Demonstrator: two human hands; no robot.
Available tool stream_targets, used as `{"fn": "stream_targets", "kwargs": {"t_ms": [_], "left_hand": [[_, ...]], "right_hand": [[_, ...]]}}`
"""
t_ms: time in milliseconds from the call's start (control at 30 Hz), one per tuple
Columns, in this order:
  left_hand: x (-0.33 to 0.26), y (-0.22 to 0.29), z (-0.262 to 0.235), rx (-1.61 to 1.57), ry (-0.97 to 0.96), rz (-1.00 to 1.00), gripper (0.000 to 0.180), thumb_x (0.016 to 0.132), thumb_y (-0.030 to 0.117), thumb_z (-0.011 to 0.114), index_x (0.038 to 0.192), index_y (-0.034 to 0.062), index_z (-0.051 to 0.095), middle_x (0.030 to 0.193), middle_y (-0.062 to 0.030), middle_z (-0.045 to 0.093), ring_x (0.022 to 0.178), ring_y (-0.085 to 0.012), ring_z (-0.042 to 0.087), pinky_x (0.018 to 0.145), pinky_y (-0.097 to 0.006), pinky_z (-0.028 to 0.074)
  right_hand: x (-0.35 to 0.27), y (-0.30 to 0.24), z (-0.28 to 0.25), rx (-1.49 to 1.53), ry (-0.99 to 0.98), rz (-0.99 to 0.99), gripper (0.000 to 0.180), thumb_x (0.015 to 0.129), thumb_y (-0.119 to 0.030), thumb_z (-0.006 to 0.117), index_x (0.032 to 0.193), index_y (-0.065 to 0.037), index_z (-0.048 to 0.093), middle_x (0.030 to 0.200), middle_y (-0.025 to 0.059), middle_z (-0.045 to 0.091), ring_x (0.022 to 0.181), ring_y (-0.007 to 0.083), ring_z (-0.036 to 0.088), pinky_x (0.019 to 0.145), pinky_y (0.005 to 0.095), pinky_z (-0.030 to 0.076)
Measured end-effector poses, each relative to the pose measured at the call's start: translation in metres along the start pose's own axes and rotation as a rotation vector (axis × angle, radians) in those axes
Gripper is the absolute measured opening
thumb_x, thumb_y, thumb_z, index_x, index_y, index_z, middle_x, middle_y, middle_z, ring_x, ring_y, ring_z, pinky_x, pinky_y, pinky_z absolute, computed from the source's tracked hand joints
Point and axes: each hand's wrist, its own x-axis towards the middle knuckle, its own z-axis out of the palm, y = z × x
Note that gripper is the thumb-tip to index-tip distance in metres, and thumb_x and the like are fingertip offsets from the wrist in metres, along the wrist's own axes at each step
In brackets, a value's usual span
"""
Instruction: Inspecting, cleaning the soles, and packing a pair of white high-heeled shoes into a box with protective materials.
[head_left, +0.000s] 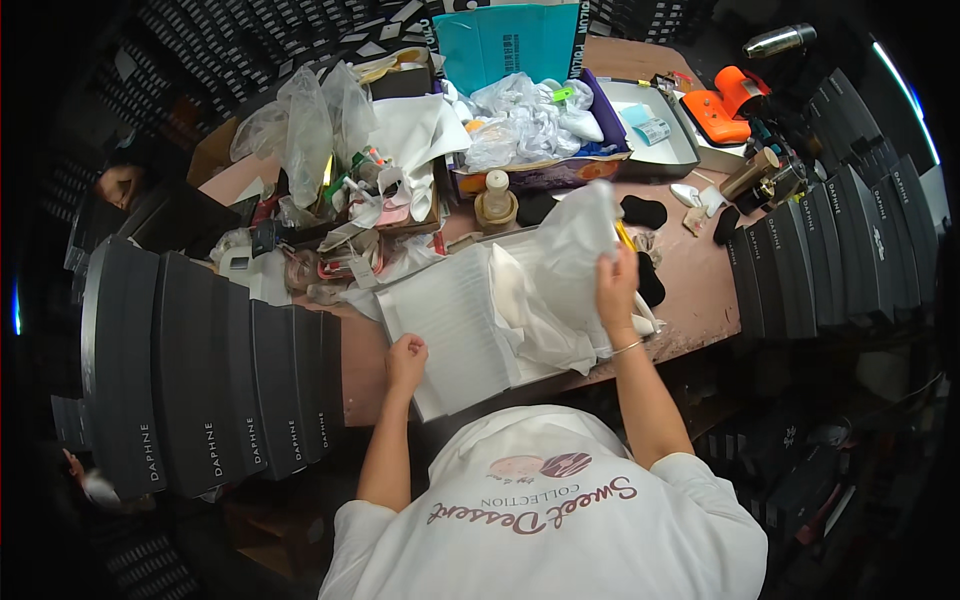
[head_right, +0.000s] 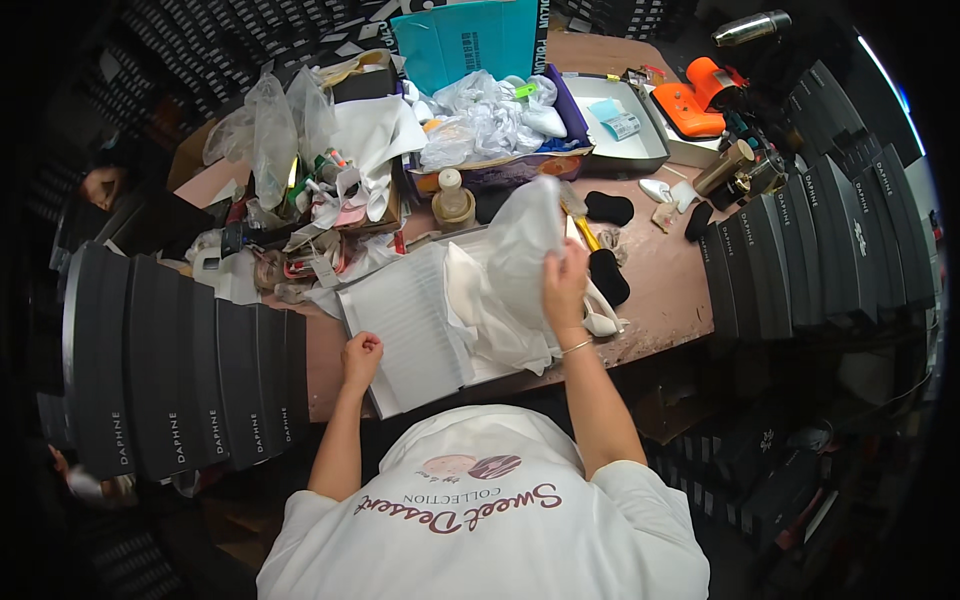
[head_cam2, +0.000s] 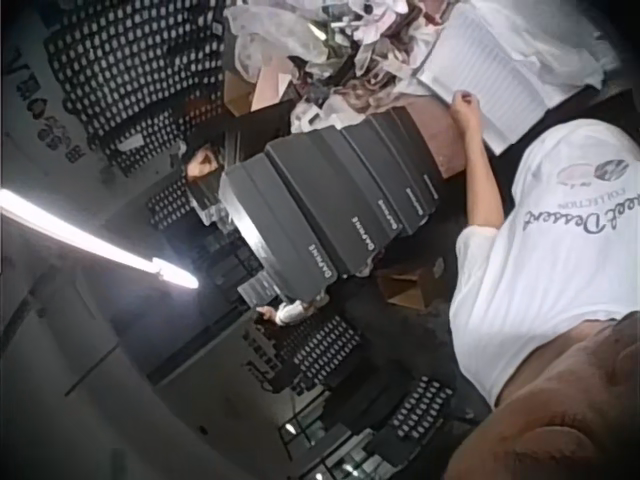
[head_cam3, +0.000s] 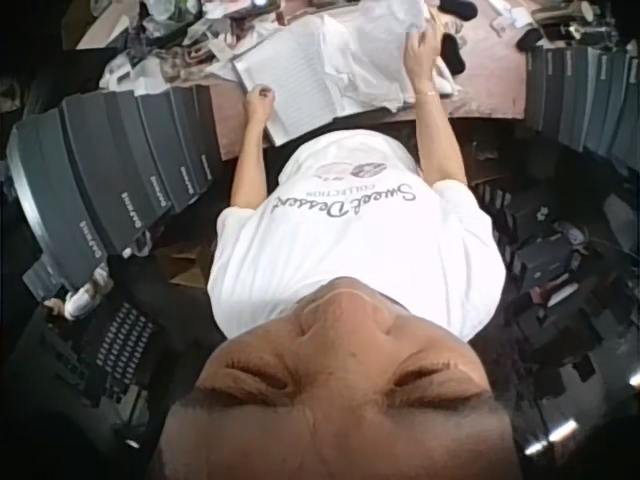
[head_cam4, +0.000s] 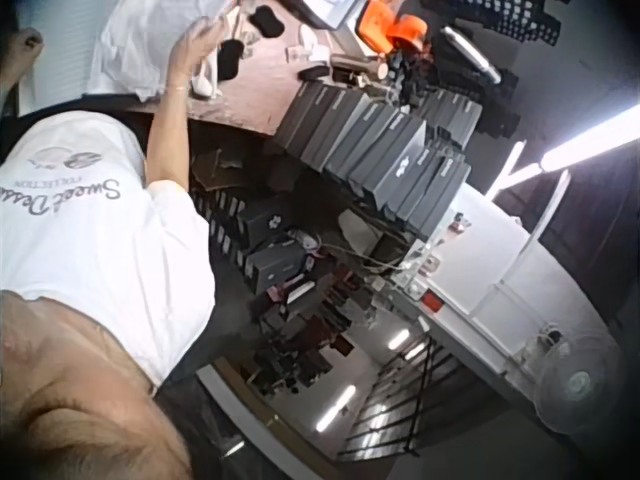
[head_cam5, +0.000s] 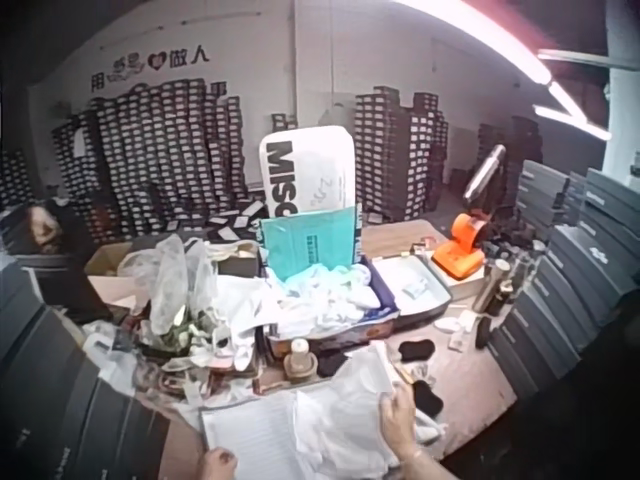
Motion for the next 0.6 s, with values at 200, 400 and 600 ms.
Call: {"fn": "stream_targets", "kwargs": {"t_ms": [200, 400, 600], "left_hand": [[-0.020, 0.008, 0.012, -0.356, 0.154, -0.064, 0.043, 0.080, 0.009, 0.070, 0.119, 0.0034, 0.052, 0.100, -0.0068, 0.062, 0.071, -0.0097, 0.058, 0.064, -0.025, 0.047], [-0.054, 0.020, 0.035, -0.890, -0.160, -0.413, 0.038, 0.084, 0.012, 0.069, 0.118, 0.0021, 0.055, 0.102, -0.0053, 0.062, 0.084, -0.0117, 0.059, 0.076, -0.028, 0.049], [-0.054, 0.087, -0.038, -0.854, -0.142, -0.283, 0.021, 0.087, 0.018, 0.066, 0.099, 0.0007, 0.065, 0.083, -0.0004, 0.063, 0.069, -0.0072, 0.056, 0.061, -0.022, 0.044]], "right_hand": [[0.043, -0.093, -0.088, -0.351, -0.235, -0.341, 0.036, 0.080, -0.013, 0.068, 0.112, -0.005, 0.053, 0.086, 0.0117, 0.059, 0.072, 0.0270, 0.060, 0.060, 0.0370, 0.047], [-0.097, 0.018, 0.035, -0.682, -0.888, -0.294, 0.052, 0.073, -0.032, 0.074, 0.108, -0.001, 0.051, 0.089, 0.0165, 0.062, 0.084, 0.0344, 0.063, 0.069, 0.0463, 0.051], [-0.107, 0.028, 0.053, -0.327, -0.943, -0.063, 0.033, 0.077, -0.024, 0.064, 0.096, 0.001, 0.054, 0.090, 0.0201, 0.061, 0.086, 0.0386, 0.061, 0.074, 0.0471, 0.050]]}}
